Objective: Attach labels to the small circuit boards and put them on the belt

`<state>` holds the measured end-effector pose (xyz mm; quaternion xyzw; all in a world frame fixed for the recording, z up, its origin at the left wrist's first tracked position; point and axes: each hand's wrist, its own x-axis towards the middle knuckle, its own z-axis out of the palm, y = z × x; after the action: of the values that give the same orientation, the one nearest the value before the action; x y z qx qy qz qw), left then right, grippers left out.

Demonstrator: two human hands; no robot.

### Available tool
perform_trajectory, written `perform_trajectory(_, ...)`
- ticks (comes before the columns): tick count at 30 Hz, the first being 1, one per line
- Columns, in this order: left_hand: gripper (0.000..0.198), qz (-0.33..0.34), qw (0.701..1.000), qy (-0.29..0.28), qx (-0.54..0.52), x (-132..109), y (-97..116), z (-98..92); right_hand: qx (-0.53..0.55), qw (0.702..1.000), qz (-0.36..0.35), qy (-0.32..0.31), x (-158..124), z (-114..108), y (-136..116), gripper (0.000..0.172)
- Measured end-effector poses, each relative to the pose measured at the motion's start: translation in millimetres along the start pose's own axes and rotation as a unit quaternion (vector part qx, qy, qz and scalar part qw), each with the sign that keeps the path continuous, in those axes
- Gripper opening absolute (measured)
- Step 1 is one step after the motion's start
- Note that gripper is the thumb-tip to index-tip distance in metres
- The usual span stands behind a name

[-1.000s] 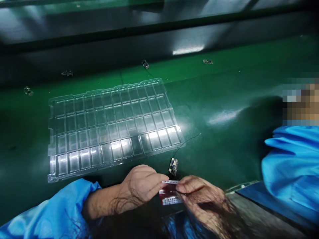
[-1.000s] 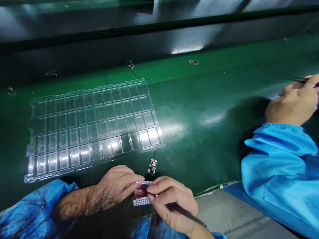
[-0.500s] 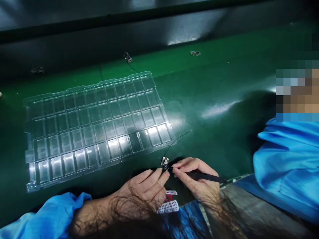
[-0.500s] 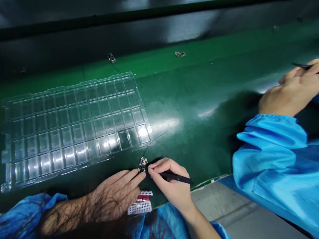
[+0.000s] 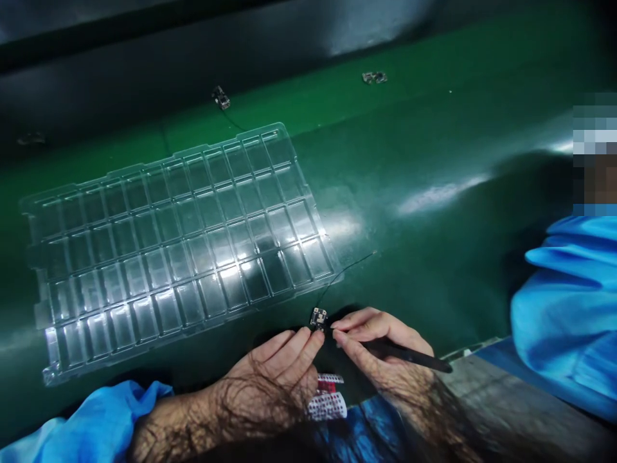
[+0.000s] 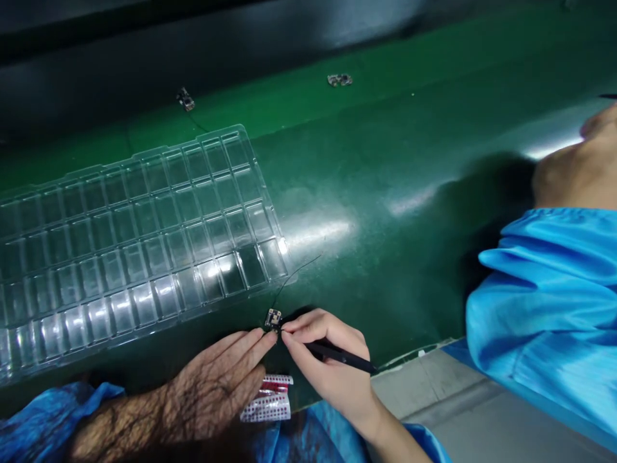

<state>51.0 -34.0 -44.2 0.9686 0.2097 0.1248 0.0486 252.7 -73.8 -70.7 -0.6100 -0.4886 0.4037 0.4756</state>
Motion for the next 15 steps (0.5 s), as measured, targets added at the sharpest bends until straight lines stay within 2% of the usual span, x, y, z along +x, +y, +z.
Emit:
perform_trajectory(4, 0.019, 0.003, 1.000, -0.008, -0.012, -0.1, -0.7, -0.1, -0.022, 0.999, -0.027, -0.025, -0.8, -2.2, -1.4, 0.018)
perform_trajectory(11, 0.026, 0.021, 0.998, -0.060, -0.013, -5.6, -0.5, 6.4, -0.031, 0.998, -0.027, -0.036, 1.1, -3.7, -5.2, 0.020)
perform_trajectory(15, 0.026, 0.023, 0.998, -0.055, -0.015, -5.0, 0.0, 7.4, -0.025, 0.999, -0.021, -0.038, 2.3, -3.1, -6.3, 0.020)
